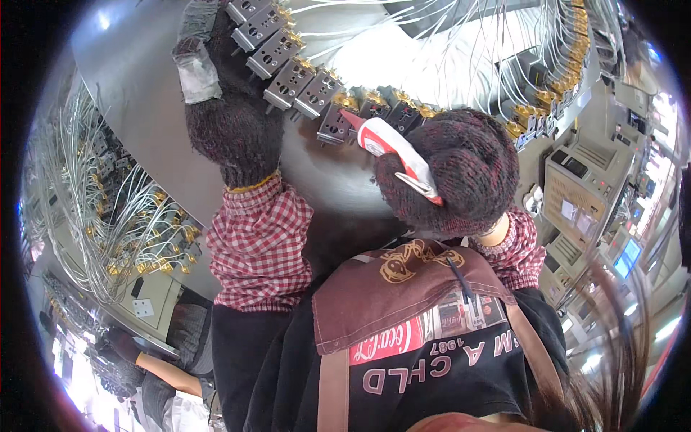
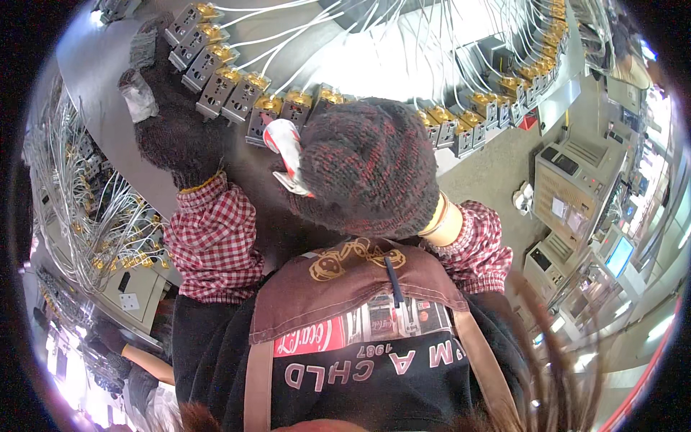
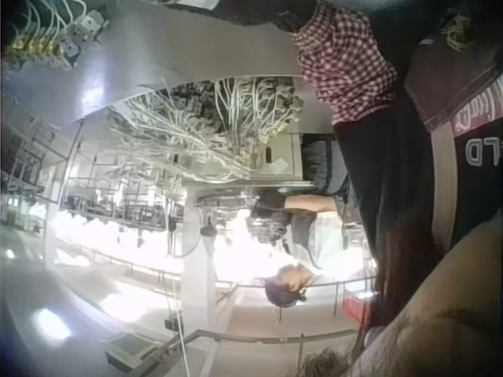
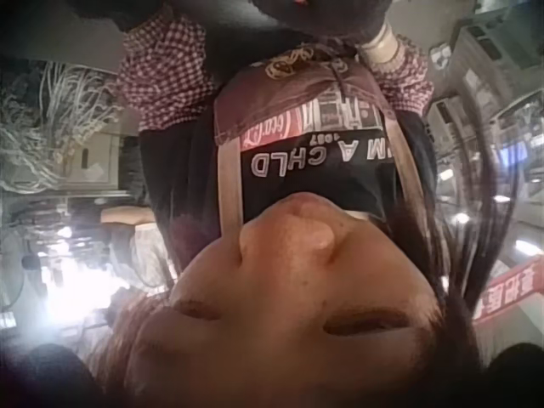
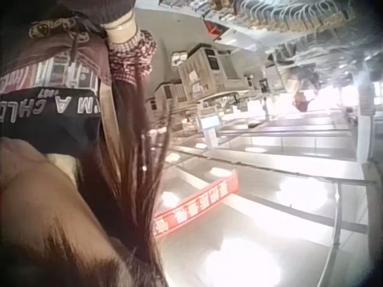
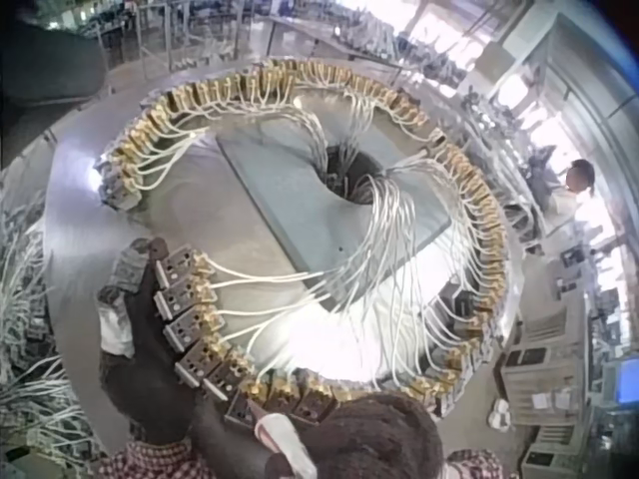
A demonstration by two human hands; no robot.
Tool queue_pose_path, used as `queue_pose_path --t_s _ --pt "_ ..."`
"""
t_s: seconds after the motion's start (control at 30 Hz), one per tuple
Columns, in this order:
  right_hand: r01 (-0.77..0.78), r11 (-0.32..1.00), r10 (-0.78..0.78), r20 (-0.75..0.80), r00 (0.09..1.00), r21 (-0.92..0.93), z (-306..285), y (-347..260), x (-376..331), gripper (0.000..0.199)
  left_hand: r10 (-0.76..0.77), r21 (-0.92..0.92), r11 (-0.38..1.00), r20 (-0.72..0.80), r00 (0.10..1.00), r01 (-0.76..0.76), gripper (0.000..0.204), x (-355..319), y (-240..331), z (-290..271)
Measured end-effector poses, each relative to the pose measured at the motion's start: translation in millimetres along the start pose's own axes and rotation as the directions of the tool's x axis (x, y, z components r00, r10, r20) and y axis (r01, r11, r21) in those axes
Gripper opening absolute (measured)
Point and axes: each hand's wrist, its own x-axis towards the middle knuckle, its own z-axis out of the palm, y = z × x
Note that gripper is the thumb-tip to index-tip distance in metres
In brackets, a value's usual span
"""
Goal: The person grinds metal switch components with a power tool, scrapes them using a hand tool, applies glue from a tube onto each component, and lifts the wired assembly.
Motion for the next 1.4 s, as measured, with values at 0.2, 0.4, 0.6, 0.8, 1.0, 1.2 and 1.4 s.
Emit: queue_pose_path --t_s 0.2,0.4,0.6,0.8,1.0,1.2,1.4 --pt "0.213 0.946 -0.214 0.023 0.977 -0.245 -17 15 -2 0.058 -0.018 0.014 1.000 -0.081 0.997 0.019 0.066 0 -1 -8" --pt "0.130 0.971 -0.140 -0.034 0.990 -0.199 -4 16 18 0.057 -0.099 0.062 0.993 -0.034 0.994 0.101 0.076 -4 4 9" --pt "0.195 0.952 -0.201 -0.002 0.980 -0.238 -21 13 12 0.057 0.171 -0.612 0.777 0.434 0.885 0.150 0.077 -1 -6 -6" --pt "0.186 0.956 -0.196 -0.021 0.980 -0.226 -20 6 26 0.056 0.109 -0.619 0.757 0.437 0.893 0.210 0.079 0 10 6" --pt "0.172 0.959 -0.184 -0.032 0.982 -0.224 3 16 38 0.055 0.018 -0.060 0.998 0.075 0.997 -0.014 0.078 -9 9 16" --pt "0.242 0.933 -0.250 0.006 0.968 -0.265 -21 11 32 0.054 0.039 0.024 0.999 0.025 0.999 -0.040 0.077 -15 11 27" --pt "0.204 0.939 -0.227 -0.052 0.973 -0.277 -4 16 60 0.054 0.023 0.123 0.992 0.014 1.000 -0.025 0.077 -3 7 7"
